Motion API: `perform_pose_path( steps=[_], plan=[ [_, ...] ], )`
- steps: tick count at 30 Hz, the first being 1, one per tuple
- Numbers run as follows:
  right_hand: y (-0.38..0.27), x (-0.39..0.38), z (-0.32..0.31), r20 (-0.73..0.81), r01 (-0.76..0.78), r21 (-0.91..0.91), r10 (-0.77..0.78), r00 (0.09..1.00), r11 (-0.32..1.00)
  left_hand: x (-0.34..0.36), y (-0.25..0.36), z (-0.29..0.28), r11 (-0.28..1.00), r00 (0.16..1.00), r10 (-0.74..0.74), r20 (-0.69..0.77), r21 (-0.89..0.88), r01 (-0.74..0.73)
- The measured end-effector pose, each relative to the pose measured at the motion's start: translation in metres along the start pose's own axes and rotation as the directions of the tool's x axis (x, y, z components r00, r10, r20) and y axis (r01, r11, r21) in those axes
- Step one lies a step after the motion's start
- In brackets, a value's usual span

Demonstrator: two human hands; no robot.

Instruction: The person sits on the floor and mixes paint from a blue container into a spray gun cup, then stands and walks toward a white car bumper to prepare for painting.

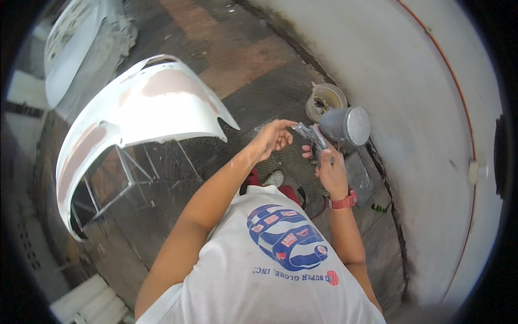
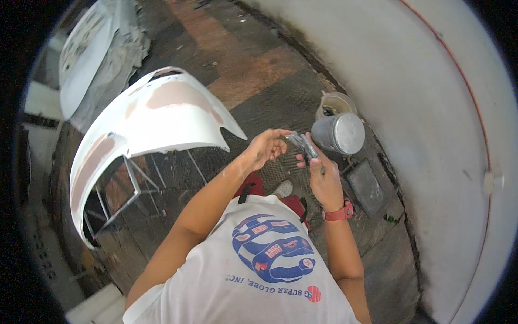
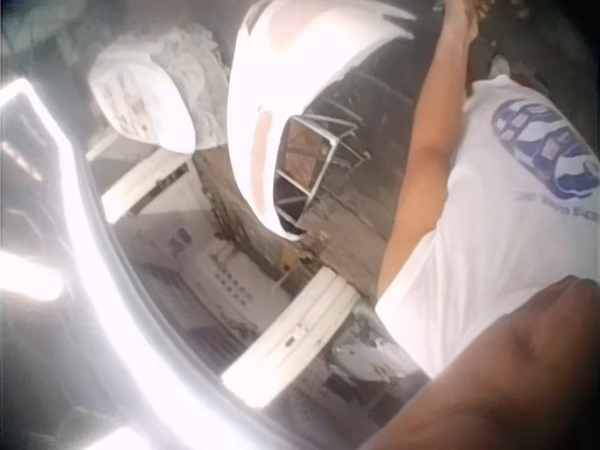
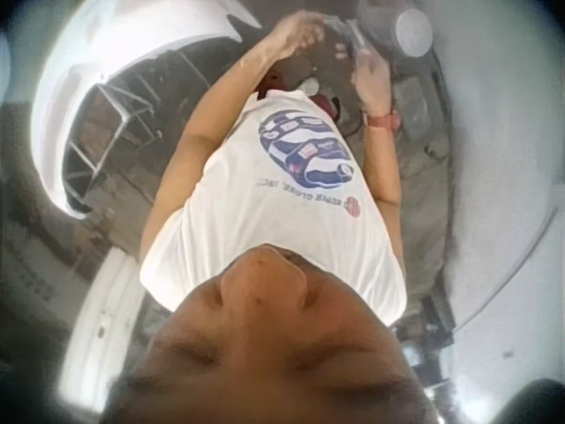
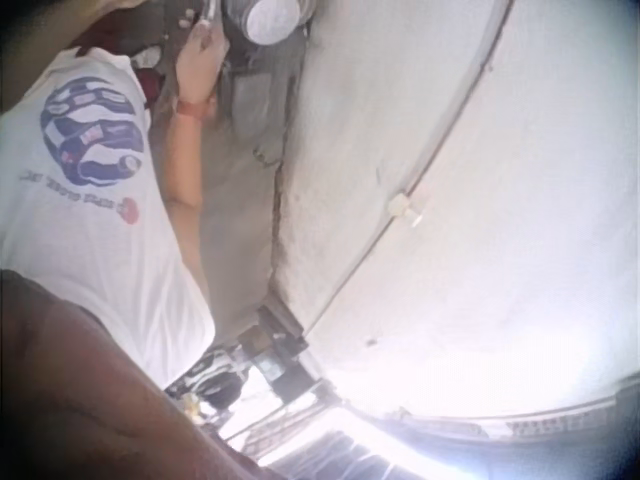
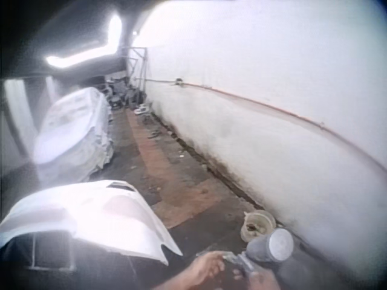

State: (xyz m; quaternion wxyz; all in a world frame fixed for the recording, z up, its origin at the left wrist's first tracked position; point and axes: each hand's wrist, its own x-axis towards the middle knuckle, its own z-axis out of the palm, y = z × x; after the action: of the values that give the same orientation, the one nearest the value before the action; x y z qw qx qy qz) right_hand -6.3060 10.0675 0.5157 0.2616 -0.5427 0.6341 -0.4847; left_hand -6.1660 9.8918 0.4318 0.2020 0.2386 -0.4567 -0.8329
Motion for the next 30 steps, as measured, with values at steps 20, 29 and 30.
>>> perform_pose_path(
  steps=[20,29,30],
  plan=[
    [0.103,0.122,-0.093,0.42,0.072,0.056,-0.089,0.903,0.996,0.126,-0.017,0.003,0.998,0.969,-0.056,-0.242,0.009,0.06],
    [0.028,0.106,-0.103,0.522,0.157,0.043,-0.156,0.838,0.987,0.054,0.027,0.039,0.998,0.942,-0.04,-0.333,0.039,0.056],
    [0.022,0.103,-0.104,0.539,0.171,0.06,-0.176,0.823,0.983,0.044,0.026,0.045,0.998,0.933,-0.038,-0.359,0.036,0.055]
  ],
)
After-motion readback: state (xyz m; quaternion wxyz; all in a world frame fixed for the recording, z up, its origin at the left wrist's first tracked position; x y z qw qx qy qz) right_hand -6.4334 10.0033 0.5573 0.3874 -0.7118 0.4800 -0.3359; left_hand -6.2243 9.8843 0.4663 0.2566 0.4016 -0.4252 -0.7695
